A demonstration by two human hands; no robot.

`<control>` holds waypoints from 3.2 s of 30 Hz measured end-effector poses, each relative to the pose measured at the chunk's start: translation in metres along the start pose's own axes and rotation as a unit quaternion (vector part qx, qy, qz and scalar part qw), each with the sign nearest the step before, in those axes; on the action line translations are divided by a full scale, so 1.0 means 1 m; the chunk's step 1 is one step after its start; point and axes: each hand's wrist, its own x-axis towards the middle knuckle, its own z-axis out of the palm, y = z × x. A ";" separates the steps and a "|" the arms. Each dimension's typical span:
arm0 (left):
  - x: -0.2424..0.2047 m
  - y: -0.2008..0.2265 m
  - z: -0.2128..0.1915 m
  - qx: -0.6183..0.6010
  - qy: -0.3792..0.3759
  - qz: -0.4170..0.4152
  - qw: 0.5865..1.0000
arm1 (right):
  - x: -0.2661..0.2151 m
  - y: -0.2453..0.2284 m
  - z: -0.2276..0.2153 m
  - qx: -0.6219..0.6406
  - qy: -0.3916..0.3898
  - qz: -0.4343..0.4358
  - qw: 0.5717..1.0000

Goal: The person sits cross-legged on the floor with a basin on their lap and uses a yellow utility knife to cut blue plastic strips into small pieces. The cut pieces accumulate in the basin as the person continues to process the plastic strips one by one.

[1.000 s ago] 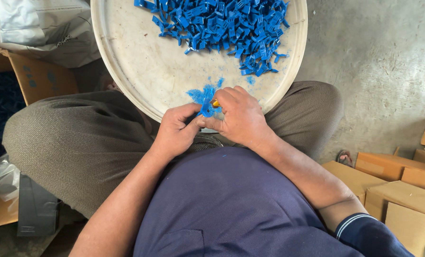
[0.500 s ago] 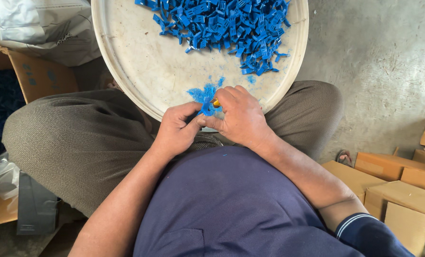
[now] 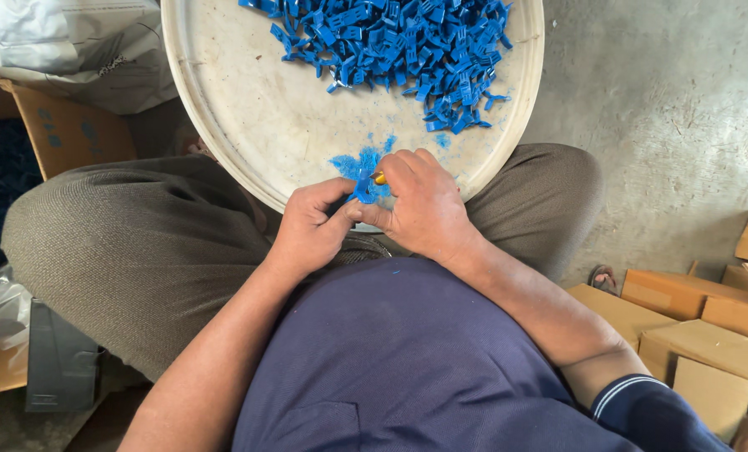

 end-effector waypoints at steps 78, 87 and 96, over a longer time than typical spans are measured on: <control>0.011 -0.006 -0.008 -0.031 -0.054 -0.153 0.986 | -0.010 0.022 0.002 0.298 -0.031 0.026 0.954; 0.007 -0.007 -0.007 -0.076 -0.032 -0.126 0.989 | -0.011 0.023 0.022 0.407 -0.029 0.171 0.897; 0.008 -0.009 -0.010 -0.246 -0.029 -0.177 0.952 | 0.004 0.019 -0.006 0.191 -0.012 -0.053 0.980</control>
